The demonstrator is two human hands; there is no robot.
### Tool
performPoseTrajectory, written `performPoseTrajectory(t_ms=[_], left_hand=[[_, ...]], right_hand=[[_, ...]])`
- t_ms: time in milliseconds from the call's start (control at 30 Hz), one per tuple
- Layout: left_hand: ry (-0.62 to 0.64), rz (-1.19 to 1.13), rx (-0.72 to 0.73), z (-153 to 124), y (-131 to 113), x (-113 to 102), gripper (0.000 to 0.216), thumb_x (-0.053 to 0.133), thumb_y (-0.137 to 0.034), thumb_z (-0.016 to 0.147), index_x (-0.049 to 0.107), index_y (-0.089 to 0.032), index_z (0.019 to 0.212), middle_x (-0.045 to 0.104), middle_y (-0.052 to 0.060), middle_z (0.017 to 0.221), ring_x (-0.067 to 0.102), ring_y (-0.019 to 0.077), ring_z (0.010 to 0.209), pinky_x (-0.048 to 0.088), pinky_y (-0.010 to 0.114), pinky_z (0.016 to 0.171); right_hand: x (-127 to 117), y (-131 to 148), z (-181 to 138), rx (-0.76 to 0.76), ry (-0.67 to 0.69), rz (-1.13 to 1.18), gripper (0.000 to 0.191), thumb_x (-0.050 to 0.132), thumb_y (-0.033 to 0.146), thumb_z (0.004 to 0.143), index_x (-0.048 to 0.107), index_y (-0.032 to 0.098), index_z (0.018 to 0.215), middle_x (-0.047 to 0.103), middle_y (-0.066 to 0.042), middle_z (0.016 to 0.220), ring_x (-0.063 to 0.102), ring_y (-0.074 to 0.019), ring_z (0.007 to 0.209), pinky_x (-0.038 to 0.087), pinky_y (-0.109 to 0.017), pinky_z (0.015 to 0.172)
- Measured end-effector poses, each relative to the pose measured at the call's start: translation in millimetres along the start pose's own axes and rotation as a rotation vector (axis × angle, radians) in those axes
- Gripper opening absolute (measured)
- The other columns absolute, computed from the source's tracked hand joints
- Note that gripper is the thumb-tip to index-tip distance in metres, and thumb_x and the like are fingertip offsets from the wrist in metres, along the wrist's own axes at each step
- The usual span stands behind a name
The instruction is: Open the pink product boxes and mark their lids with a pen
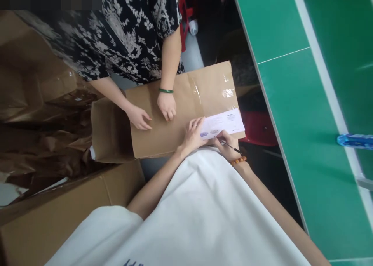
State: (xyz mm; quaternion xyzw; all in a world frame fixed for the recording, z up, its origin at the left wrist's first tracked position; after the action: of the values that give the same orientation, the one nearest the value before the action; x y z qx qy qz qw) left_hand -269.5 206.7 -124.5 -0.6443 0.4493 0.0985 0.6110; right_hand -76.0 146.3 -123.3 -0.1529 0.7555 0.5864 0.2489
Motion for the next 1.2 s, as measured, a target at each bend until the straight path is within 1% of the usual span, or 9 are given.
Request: performPoseTrajectory(t_ms=[200,500,633,733,867,967,1033,1100,1200], left_hand=[[0.005,0.008,-0.014,-1,-1,2,0.105,0.093,-0.029,0.083,0.042,-0.022,0.175,0.055,0.019,0.176,0.046,0.0407,0.162,0.046,0.056,0.134],[0.003,0.005,-0.008,1,-3,5,0.103,0.091,-0.028,0.083,0.042,-0.019,0.173,0.055,0.021,0.175,0.046,0.0407,0.162,0.045,0.055,0.134],[0.009,0.019,-0.004,2,-1,8,0.106,0.091,-0.028,0.082,0.039,-0.024,0.174,0.054,0.019,0.176,0.045,0.0406,0.163,0.044,0.056,0.135],[0.000,0.028,0.007,1,0,8,0.108,0.092,-0.029,0.081,0.038,-0.027,0.174,0.054,0.018,0.176,0.046,0.0415,0.162,0.044,0.057,0.134],[0.008,0.029,-0.001,1,0,7,0.106,0.092,-0.030,0.082,0.040,-0.022,0.174,0.052,0.021,0.175,0.046,0.0417,0.162,0.043,0.056,0.135],[0.013,0.049,-0.011,4,-1,7,0.104,0.091,-0.028,0.083,0.040,-0.022,0.174,0.051,0.022,0.176,0.044,0.0436,0.164,0.037,0.062,0.138],[0.021,0.061,-0.034,4,-1,4,0.104,0.089,-0.021,0.082,0.041,-0.022,0.174,0.052,0.022,0.176,0.044,0.0447,0.164,0.034,0.067,0.140],[0.041,0.027,-0.029,1,-5,-5,0.104,0.086,-0.014,0.080,0.043,-0.021,0.174,0.053,0.020,0.174,0.045,0.0435,0.161,0.038,0.064,0.140],[0.092,-0.059,0.134,-15,-31,-33,0.102,0.085,-0.014,0.081,0.046,-0.022,0.174,0.055,0.018,0.170,0.047,0.0404,0.157,0.045,0.056,0.139]], right_hand=[[-4,-6,-2,0.016,-0.067,-0.090,0.030,0.073,0.055,0.089,0.062,0.029,0.079,0.072,-0.003,0.068,0.069,-0.0227,0.063,0.053,-0.034,0.062],[-4,-10,-1,0.014,-0.062,-0.134,0.027,0.072,0.052,0.087,0.060,0.029,0.078,0.072,-0.003,0.069,0.067,-0.0222,0.066,0.054,-0.034,0.066],[-2,-9,0,0.010,-0.057,-0.132,0.026,0.072,0.050,0.086,0.060,0.029,0.078,0.073,-0.003,0.071,0.067,-0.0223,0.066,0.054,-0.034,0.066],[-3,-6,0,0.004,-0.067,-0.122,0.026,0.072,0.051,0.086,0.060,0.029,0.077,0.074,-0.002,0.070,0.067,-0.0218,0.065,0.054,-0.033,0.065],[-4,2,1,-0.011,-0.097,-0.100,0.031,0.074,0.053,0.087,0.060,0.030,0.074,0.071,-0.002,0.066,0.066,-0.0208,0.061,0.053,-0.032,0.062],[-5,15,0,-0.028,-0.125,-0.072,0.039,0.079,0.060,0.087,0.060,0.029,0.072,0.070,-0.001,0.063,0.066,-0.0207,0.059,0.053,-0.032,0.059],[-13,28,-4,-0.044,-0.170,-0.035,0.043,0.078,0.066,0.091,0.064,0.029,0.077,0.073,-0.002,0.064,0.069,-0.0211,0.059,0.056,-0.033,0.060],[-35,43,-10,-0.058,-0.264,0.013,0.048,0.066,0.073,0.101,0.072,0.026,0.093,0.078,-0.004,0.071,0.072,-0.0216,0.059,0.060,-0.035,0.062],[-98,60,-26,-0.064,-0.462,0.065,0.074,0.034,0.078,0.114,0.074,0.017,0.128,0.086,-0.015,0.093,0.080,-0.0250,0.068,0.067,-0.042,0.069]])
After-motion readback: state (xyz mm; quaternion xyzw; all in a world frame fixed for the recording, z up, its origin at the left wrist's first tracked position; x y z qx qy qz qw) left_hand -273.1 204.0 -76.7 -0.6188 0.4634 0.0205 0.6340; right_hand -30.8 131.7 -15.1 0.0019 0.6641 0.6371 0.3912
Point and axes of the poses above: each hand's wrist, its own z-axis towards the middle knuckle, its own x-axis out of the palm, y = z × x, the point moved 7 cm from there along z, towards the middle knuckle
